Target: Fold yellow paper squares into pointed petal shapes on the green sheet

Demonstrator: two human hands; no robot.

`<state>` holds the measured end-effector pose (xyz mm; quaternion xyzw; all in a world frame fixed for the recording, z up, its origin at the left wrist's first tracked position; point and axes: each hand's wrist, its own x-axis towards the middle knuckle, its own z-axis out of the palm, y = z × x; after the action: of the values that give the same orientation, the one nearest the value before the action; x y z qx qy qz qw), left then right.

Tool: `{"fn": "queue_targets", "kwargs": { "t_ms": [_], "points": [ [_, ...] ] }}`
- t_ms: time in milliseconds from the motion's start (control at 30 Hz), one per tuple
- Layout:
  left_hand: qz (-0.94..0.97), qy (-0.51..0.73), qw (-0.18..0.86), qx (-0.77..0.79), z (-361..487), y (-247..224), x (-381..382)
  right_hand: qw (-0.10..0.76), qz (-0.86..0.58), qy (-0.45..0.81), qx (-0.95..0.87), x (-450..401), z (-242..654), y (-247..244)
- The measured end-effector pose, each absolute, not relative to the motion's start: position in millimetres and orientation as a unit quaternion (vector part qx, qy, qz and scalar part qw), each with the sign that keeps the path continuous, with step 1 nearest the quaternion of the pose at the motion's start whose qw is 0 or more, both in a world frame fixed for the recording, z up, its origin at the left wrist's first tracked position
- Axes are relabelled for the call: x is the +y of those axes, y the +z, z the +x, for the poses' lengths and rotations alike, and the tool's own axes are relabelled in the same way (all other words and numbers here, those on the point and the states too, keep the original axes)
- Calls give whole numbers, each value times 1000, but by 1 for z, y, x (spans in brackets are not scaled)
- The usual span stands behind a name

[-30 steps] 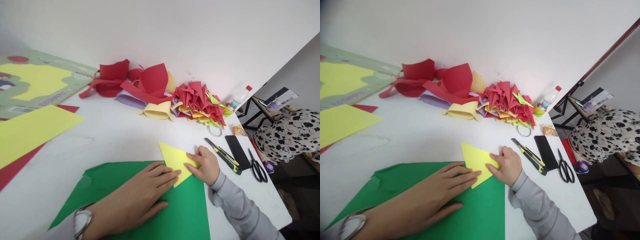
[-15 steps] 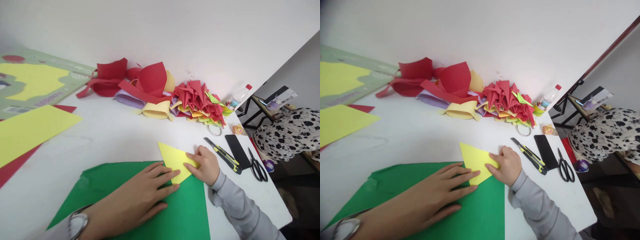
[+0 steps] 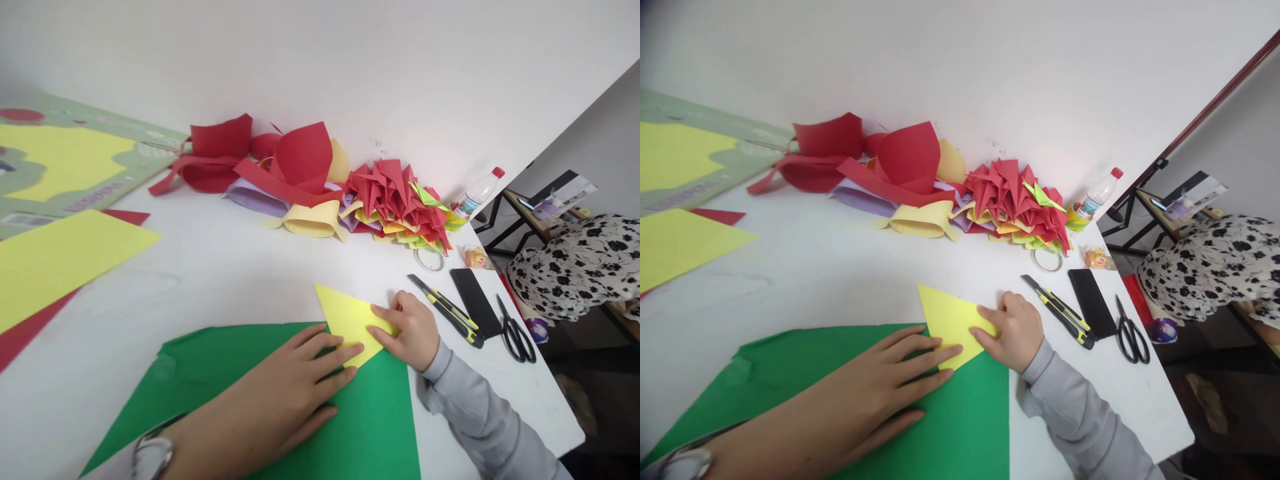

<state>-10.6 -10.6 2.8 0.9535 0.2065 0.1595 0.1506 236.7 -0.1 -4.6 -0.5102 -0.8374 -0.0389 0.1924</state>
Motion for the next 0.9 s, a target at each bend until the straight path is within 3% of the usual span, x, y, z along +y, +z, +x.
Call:
{"fn": "queue_targets", "kwargs": {
  "t_ms": [900],
  "points": [
    [949, 149, 174, 217, -10, 4, -13, 196, -501, -61, -841, 0, 237, -6]
  ]
}}
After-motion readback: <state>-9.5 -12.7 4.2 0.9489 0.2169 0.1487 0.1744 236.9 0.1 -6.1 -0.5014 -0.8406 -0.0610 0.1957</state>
